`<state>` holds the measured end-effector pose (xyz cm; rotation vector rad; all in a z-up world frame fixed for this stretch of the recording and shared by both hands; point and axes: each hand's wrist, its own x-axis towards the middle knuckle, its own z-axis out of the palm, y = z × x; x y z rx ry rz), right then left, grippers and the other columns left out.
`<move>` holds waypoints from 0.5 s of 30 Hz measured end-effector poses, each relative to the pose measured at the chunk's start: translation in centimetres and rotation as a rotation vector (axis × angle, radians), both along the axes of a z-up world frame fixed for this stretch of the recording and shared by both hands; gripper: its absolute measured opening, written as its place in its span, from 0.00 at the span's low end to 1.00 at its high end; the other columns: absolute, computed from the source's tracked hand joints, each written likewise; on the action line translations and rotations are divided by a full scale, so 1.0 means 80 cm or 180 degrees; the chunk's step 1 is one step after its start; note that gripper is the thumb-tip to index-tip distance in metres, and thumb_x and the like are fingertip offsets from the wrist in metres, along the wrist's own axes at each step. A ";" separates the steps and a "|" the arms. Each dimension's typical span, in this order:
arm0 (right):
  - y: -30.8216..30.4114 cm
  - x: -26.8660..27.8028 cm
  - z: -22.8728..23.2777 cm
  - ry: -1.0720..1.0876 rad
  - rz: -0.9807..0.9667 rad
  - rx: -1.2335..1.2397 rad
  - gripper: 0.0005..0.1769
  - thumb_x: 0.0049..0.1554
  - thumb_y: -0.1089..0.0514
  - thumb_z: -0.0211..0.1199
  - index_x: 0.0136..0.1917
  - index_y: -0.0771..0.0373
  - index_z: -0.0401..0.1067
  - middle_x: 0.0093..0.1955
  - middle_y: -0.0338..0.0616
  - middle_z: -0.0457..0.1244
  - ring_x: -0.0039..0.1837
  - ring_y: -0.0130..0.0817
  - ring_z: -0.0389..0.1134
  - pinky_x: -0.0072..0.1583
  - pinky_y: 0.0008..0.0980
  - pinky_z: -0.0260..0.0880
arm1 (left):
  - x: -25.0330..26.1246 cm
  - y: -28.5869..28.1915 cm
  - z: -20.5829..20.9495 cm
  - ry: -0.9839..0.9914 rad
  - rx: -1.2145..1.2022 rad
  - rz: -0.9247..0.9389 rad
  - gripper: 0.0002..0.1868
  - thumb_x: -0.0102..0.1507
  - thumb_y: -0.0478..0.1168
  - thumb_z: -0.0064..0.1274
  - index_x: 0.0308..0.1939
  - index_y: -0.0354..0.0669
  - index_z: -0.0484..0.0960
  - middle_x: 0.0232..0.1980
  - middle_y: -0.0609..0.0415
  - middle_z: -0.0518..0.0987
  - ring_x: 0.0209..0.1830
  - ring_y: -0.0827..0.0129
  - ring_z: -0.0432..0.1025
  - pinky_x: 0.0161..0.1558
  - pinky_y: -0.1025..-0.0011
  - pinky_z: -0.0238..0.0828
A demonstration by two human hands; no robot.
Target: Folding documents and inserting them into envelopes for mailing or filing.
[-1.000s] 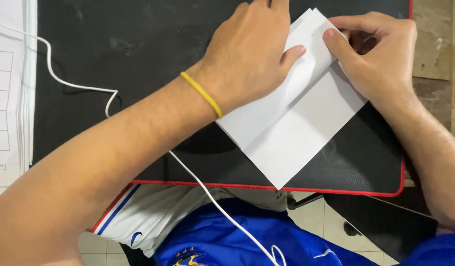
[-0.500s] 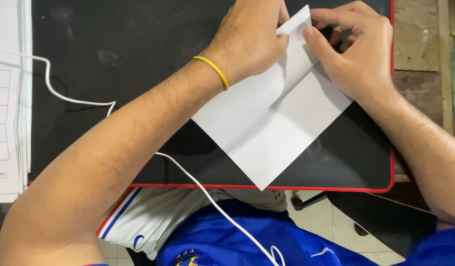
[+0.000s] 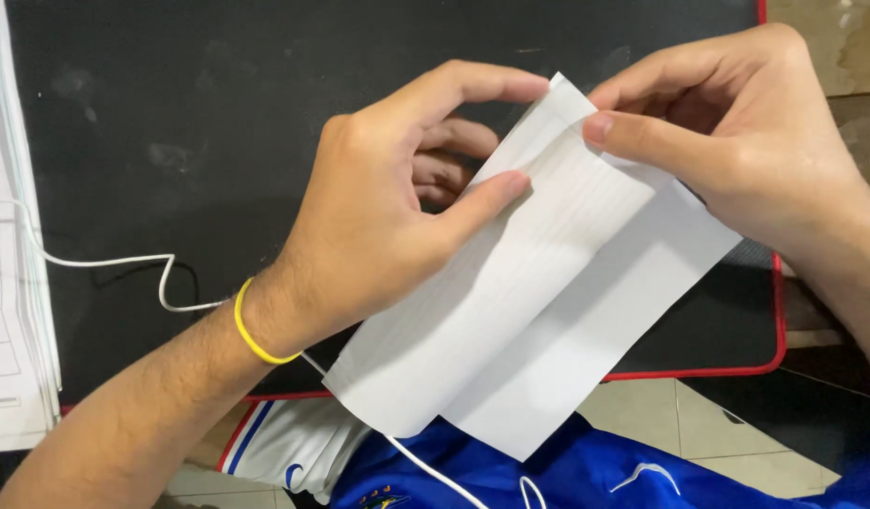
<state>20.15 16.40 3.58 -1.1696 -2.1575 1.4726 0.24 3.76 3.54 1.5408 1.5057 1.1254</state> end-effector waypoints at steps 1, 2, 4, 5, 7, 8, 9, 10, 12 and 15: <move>0.000 0.000 0.000 -0.0075 0.0066 0.0095 0.04 0.62 0.65 0.67 0.51 0.67 0.78 0.45 0.45 0.71 0.44 0.27 0.71 0.43 0.21 0.68 | 0.001 -0.001 -0.003 -0.0064 -0.0013 0.0001 0.19 0.65 0.34 0.62 0.59 0.50 0.77 0.33 0.62 0.80 0.28 0.83 0.71 0.35 0.87 0.75; 0.000 -0.001 0.001 -0.0157 0.0136 0.0195 0.04 0.62 0.65 0.67 0.50 0.67 0.79 0.45 0.45 0.72 0.44 0.27 0.71 0.43 0.21 0.67 | 0.001 -0.002 -0.006 -0.0135 -0.0022 0.0006 0.20 0.65 0.34 0.61 0.60 0.50 0.77 0.36 0.61 0.83 0.32 0.82 0.76 0.40 0.87 0.82; -0.001 0.000 -0.001 -0.0210 0.0145 0.0294 0.03 0.62 0.64 0.68 0.48 0.67 0.79 0.43 0.45 0.71 0.43 0.27 0.70 0.43 0.21 0.67 | 0.003 -0.002 -0.014 -0.0125 -0.0048 0.0051 0.20 0.65 0.35 0.61 0.60 0.51 0.77 0.38 0.61 0.84 0.34 0.81 0.77 0.43 0.85 0.84; -0.001 0.001 -0.002 -0.0254 0.0167 0.0407 0.05 0.63 0.63 0.69 0.46 0.67 0.79 0.41 0.44 0.71 0.43 0.27 0.70 0.43 0.22 0.67 | 0.005 -0.002 -0.019 -0.0104 -0.0059 0.0109 0.20 0.65 0.35 0.61 0.60 0.51 0.77 0.39 0.60 0.85 0.36 0.81 0.79 0.45 0.84 0.86; -0.005 0.003 -0.006 -0.0241 0.0212 0.0484 0.06 0.64 0.64 0.68 0.45 0.69 0.78 0.40 0.46 0.70 0.41 0.28 0.70 0.41 0.22 0.66 | 0.006 -0.006 -0.019 0.0088 0.0082 0.0099 0.18 0.67 0.35 0.61 0.60 0.50 0.77 0.38 0.61 0.84 0.34 0.80 0.79 0.46 0.83 0.85; -0.005 0.004 -0.010 -0.0184 0.0260 0.0581 0.07 0.65 0.66 0.68 0.45 0.71 0.78 0.39 0.48 0.69 0.39 0.29 0.70 0.39 0.22 0.65 | 0.006 -0.007 -0.019 0.0324 0.0242 0.0090 0.17 0.69 0.34 0.60 0.60 0.49 0.77 0.36 0.62 0.83 0.33 0.80 0.80 0.46 0.83 0.85; -0.009 0.002 -0.005 -0.0196 0.0263 0.0549 0.07 0.65 0.66 0.68 0.45 0.71 0.78 0.39 0.48 0.69 0.39 0.29 0.70 0.39 0.22 0.65 | 0.008 -0.008 -0.020 0.0311 0.0211 0.0090 0.17 0.69 0.34 0.60 0.60 0.49 0.77 0.36 0.62 0.83 0.33 0.80 0.80 0.46 0.83 0.85; -0.012 0.000 0.002 -0.0346 0.0234 0.0549 0.07 0.65 0.65 0.67 0.45 0.71 0.78 0.37 0.48 0.70 0.38 0.30 0.70 0.37 0.23 0.65 | 0.008 -0.011 -0.020 0.0457 0.0382 0.0112 0.16 0.69 0.33 0.63 0.60 0.47 0.78 0.38 0.60 0.84 0.35 0.78 0.81 0.47 0.82 0.85; -0.018 -0.003 0.007 -0.0502 0.0209 0.0537 0.07 0.65 0.65 0.66 0.46 0.71 0.79 0.36 0.47 0.70 0.36 0.30 0.70 0.35 0.24 0.65 | 0.010 -0.015 -0.018 0.0597 0.0539 0.0133 0.16 0.70 0.32 0.65 0.59 0.45 0.78 0.40 0.58 0.85 0.37 0.76 0.82 0.48 0.81 0.85; -0.019 -0.002 0.001 -0.0481 0.0209 0.0500 0.06 0.65 0.65 0.66 0.46 0.71 0.78 0.36 0.48 0.69 0.36 0.31 0.70 0.36 0.24 0.65 | 0.012 -0.017 -0.015 0.0636 0.0532 0.0070 0.18 0.69 0.26 0.64 0.60 0.46 0.79 0.40 0.59 0.83 0.34 0.76 0.79 0.46 0.82 0.80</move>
